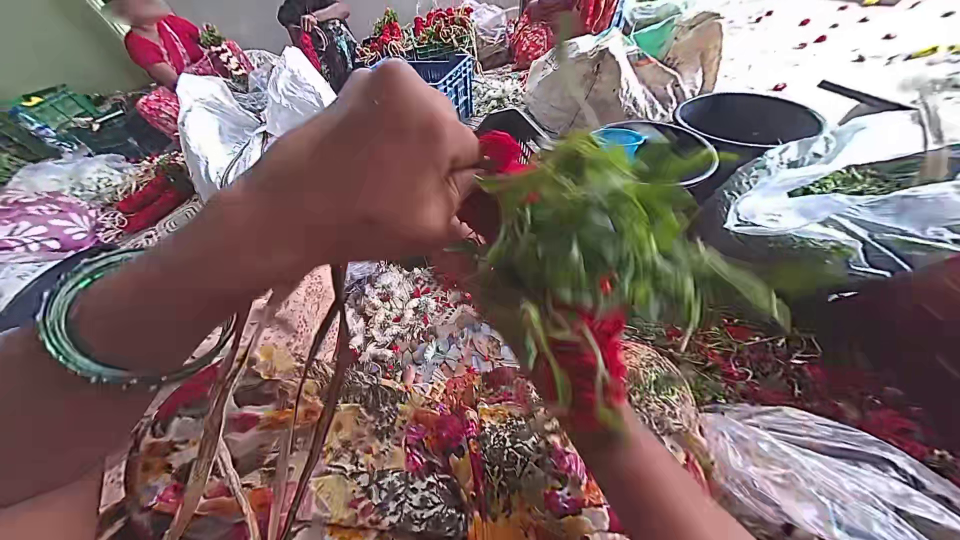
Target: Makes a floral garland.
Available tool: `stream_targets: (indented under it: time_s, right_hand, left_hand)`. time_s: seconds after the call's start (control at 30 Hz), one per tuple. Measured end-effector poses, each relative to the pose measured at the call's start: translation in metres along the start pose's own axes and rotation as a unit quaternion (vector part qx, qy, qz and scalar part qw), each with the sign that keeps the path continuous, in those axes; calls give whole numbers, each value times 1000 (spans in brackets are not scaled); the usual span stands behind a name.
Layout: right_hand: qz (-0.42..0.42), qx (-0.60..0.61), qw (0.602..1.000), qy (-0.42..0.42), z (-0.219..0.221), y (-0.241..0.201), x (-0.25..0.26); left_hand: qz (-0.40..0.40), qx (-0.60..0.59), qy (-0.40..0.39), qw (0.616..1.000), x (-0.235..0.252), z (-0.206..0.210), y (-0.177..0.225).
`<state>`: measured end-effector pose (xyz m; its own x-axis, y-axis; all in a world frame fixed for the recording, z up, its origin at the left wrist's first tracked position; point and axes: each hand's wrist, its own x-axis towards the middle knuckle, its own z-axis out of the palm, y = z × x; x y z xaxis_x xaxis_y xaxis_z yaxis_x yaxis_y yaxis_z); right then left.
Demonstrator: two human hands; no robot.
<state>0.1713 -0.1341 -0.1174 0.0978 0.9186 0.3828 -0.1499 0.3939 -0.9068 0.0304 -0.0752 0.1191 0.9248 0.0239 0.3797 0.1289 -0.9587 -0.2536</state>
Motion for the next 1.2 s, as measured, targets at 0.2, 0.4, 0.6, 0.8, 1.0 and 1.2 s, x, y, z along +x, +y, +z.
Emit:
stream_targets:
  time_s: [0.2, 0.4, 0.6, 0.8, 1.0, 1.2]
  right_hand:
    - [-112, -30, 993, -21, 105, -14, -7]
    - [-22, -120, 988, 94, 86, -14, -25]
    - [113, -120, 983, -79, 63, -17, -29]
    - [147, -118, 978, -86, -11, -18, -105]
    - [176, -181, 916, -312, -98, -20, -184]
    - [178, -383, 857, -294, -135, 12, -88]
  left_hand:
    - [-308, -154, -371, 863, -20, 75, -56]
    - [-423, -274, -399, 766, -52, 154, -39]
    - [-425, -149, -417, 789, -95, 128, -62]
    - [-654, -377, -109, 647, -148, 96, -61]
    - [-503, -549, 1, 668, -179, 100, -71]
    - [-496, -526, -17, 690, -133, 88, -86]
